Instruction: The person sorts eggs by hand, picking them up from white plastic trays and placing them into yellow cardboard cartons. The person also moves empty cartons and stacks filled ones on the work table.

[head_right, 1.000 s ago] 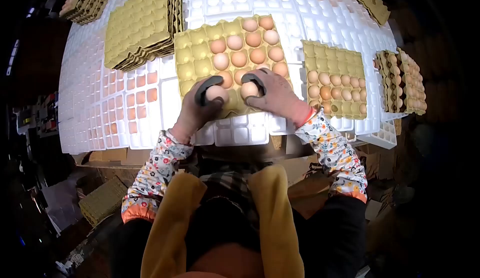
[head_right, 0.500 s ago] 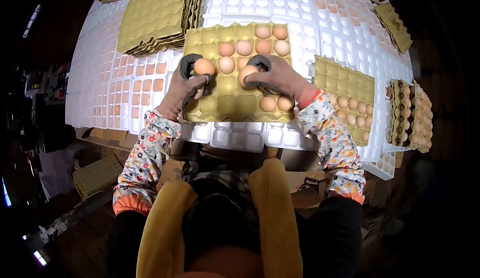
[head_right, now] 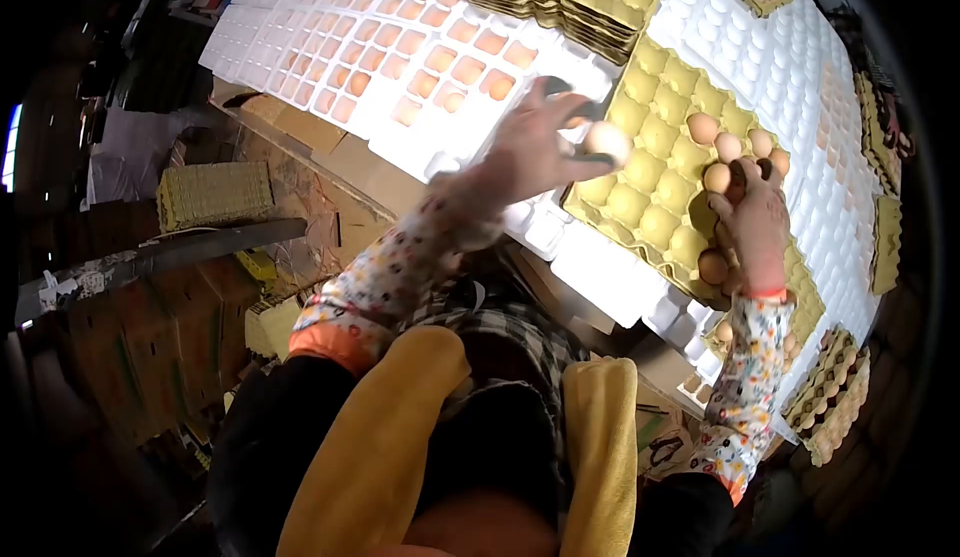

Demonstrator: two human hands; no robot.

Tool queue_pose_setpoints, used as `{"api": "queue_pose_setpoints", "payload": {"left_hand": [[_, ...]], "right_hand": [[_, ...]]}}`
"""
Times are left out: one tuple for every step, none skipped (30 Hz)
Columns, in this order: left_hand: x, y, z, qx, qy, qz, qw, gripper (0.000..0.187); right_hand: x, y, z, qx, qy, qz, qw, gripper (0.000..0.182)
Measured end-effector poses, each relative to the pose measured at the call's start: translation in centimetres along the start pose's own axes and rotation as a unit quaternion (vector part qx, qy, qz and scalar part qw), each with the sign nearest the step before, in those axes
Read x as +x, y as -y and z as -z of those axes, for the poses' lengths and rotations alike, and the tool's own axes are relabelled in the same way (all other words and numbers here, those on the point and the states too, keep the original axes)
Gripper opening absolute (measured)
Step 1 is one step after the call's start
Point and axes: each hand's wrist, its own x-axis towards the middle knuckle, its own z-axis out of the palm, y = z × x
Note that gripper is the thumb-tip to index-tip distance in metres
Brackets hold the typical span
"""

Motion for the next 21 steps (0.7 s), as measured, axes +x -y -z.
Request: {"api": "queue_pose_setpoints", "payload": {"left_hand": [[-2.4,3.6,2.0,0.009,-0.091,-0.065,0.994,0.055],[-4.6,6.1,5.3,0.115,-0.109,-0.035,0.987,0.051],[-7.0,9.6,7.4,0.111,-0.106,0.048,0.987,0.051],[-8.7,13.1,9.3,0.178,-0.101,0.119,0.971,0.051],[-10.3,15.7,10.4,0.246,-0.096,0.195,0.945,0.051],[-11.1,17.6,10.7,0.267,-0.077,0.211,0.937,0.052],[-11.4,19.5,11.1,0.289,-0.061,0.225,0.929,0.053],[-11.3,20.9,11.6,0.31,-0.047,0.239,0.919,0.054],[-10.8,21.5,12.1,0.315,-0.026,0.245,0.916,0.054],[-10.4,21.6,12.3,0.319,-0.003,0.253,0.913,0.054],[-10.0,21.9,12.6,0.322,0.02,0.261,0.91,0.054],[-10.3,23.9,12.6,0.35,-0.039,0.155,0.923,0.044],[-10.6,25.8,12.9,0.343,-0.033,0.137,0.929,0.043],[-10.7,27.0,13.2,0.333,-0.028,0.12,0.935,0.042],[-10.6,27.5,13.6,0.321,-0.022,0.102,0.941,0.041],[-10.5,27.7,14.2,0.311,-0.017,0.079,0.947,0.036],[-9.6,27.7,14.8,0.286,-0.01,0.111,0.952,0.035],[-8.5,27.6,15.2,0.262,0.0,0.14,0.955,0.034],[-7.7,27.4,15.3,0.239,0.014,0.169,0.956,0.033],[-6.3,27.4,14.8,0.175,-0.09,0.106,0.975,0.033],[-4.8,28.0,13.6,0.109,-0.168,0.062,0.978,0.037]], "right_hand": [[-1.2,1.6,0.6,0.044,-0.034,-0.011,0.998,0.053],[-2.2,4.0,1.0,0.126,-0.023,-0.012,0.992,0.055],[-2.8,7.1,1.0,0.275,0.053,-0.033,0.959,0.055],[-3.1,11.4,0.0,0.402,0.082,0.006,0.912,0.055],[-2.9,15.7,-1.6,0.412,0.122,0.029,0.902,0.056],[-2.3,19.3,-4.3,0.357,0.122,0.078,0.923,0.056],[-1.4,23.2,-6.9,0.248,0.129,0.099,0.955,0.057],[-0.2,26.3,-10.6,0.204,0.113,0.106,0.967,0.056],[1.1,28.9,-14.2,0.158,0.096,0.115,0.976,0.056],[2.4,31.1,-16.4,0.124,0.127,0.094,0.98,0.055],[3.3,32.5,-18.1,0.09,0.156,0.072,0.981,0.054],[3.9,33.2,-19.0,0.061,0.183,0.053,0.98,0.061],[3.8,33.3,-19.5,0.066,0.205,0.03,0.976,0.058],[3.5,33.0,-19.4,0.071,0.207,0.037,0.975,0.056],[3.2,32.2,-19.3,0.074,0.209,0.043,0.974,0.053],[2.6,31.0,-20.4,0.081,0.164,0.049,0.982,0.052],[3.0,30.4,-21.3,0.136,0.132,0.028,0.981,0.048],[3.7,29.9,-22.0,0.193,0.097,0.005,0.976,0.045],[4.2,29.3,-22.5,0.25,0.062,-0.02,0.966,0.042],[5.0,29.7,-22.9,0.303,-0.044,-0.022,0.952,0.035],[6.0,30.3,-23.0,0.337,-0.079,-0.015,0.938,0.033]]}}
